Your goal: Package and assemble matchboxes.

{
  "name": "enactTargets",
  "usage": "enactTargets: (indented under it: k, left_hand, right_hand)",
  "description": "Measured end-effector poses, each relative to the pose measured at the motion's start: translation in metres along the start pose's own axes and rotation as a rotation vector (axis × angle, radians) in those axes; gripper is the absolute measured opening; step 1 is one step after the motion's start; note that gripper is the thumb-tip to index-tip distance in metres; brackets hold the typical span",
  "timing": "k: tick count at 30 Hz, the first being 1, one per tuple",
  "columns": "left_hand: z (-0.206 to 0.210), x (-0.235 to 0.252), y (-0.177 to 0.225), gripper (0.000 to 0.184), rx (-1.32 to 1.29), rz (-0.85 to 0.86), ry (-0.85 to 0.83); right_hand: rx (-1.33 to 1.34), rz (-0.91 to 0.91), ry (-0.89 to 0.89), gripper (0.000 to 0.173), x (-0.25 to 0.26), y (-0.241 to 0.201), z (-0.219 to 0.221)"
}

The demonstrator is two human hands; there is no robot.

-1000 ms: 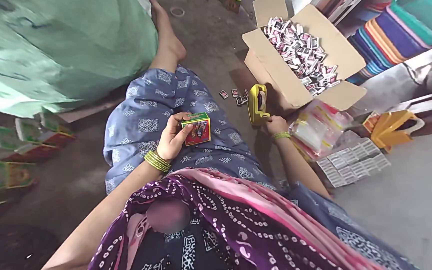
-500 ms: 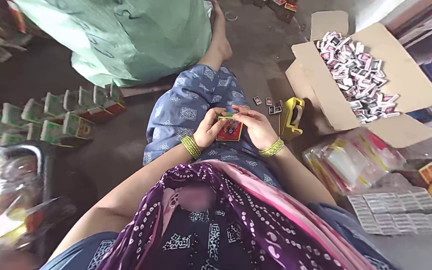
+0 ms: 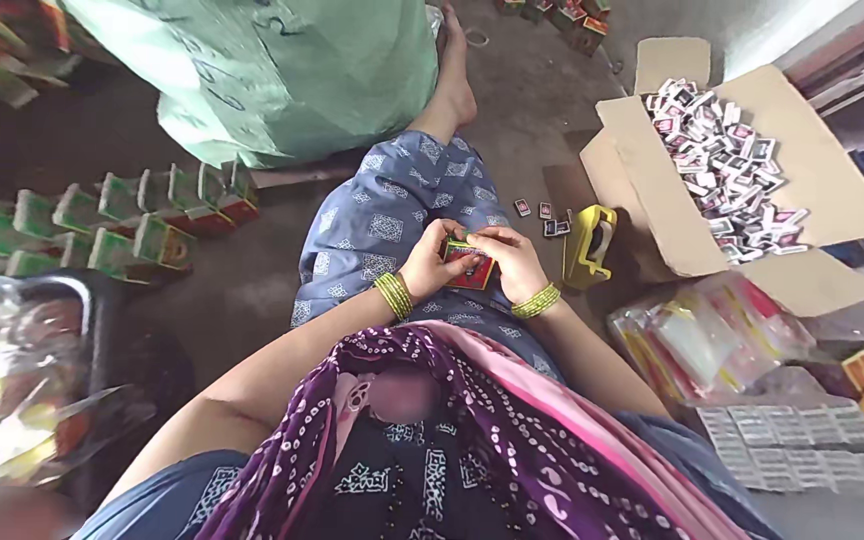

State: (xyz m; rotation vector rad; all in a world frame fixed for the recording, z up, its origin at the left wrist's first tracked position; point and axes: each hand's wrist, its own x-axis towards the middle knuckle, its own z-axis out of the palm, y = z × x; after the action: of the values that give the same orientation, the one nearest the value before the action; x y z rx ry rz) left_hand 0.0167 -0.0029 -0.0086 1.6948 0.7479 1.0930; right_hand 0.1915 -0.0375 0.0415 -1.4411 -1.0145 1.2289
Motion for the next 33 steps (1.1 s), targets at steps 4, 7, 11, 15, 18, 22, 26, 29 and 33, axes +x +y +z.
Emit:
enactTargets:
  k: [4,7,11,15,18,22,26,29,33]
  left_hand:
    - [-0.002,-0.003,0.0,0.059,-0.013,0.034,-0.061]
    - [-0.002,-0.002,0.0,0.063,-0.053,0.03,-0.077]
    - [-0.017,-0.002,0.013,0.064,-0.187,-0.048,-0.066]
    - [-0.07,0.014,0.033,0.056,0.039,-0.126,0.22]
    - [-0.143,0.022,0.011,0.045,0.324,-0.226,0.557]
    - [-0.229,0.008,-0.016,0.056,0.594,-0.611,0.819]
    - [-0.275,-0.001,-0.031,0.047,0.776,-0.748,0.73]
    - [-0.297,-0.005,-0.042,0.04,0.866,-0.894,0.571]
    - [-0.308,-0.009,-0.047,0.037,0.894,-0.951,0.532]
  right_hand:
    - [-0.101,0.053,0.055,0.051,0.007,-0.003,-0.002]
    - [-0.229,-0.122,-0.064,0.029,0.008,-0.004,-0.014]
    - [-0.595,-0.377,-0.273,0.047,0.003,-0.006,-0.029]
    - [-0.479,-0.373,0.029,0.053,-0.004,-0.007,-0.057]
    - [-0.522,-0.357,0.302,0.063,0.0,-0.004,-0.093]
    - [-1.013,-0.231,0.24,0.062,-0.004,0.002,-0.137]
    - [-1.389,0.369,-0.166,0.047,0.02,0.019,-0.161]
    - [-1.373,0.613,-0.367,0.053,0.055,0.026,-0.159]
    - [-1.012,0.305,-0.016,0.06,0.131,-0.044,-0.156]
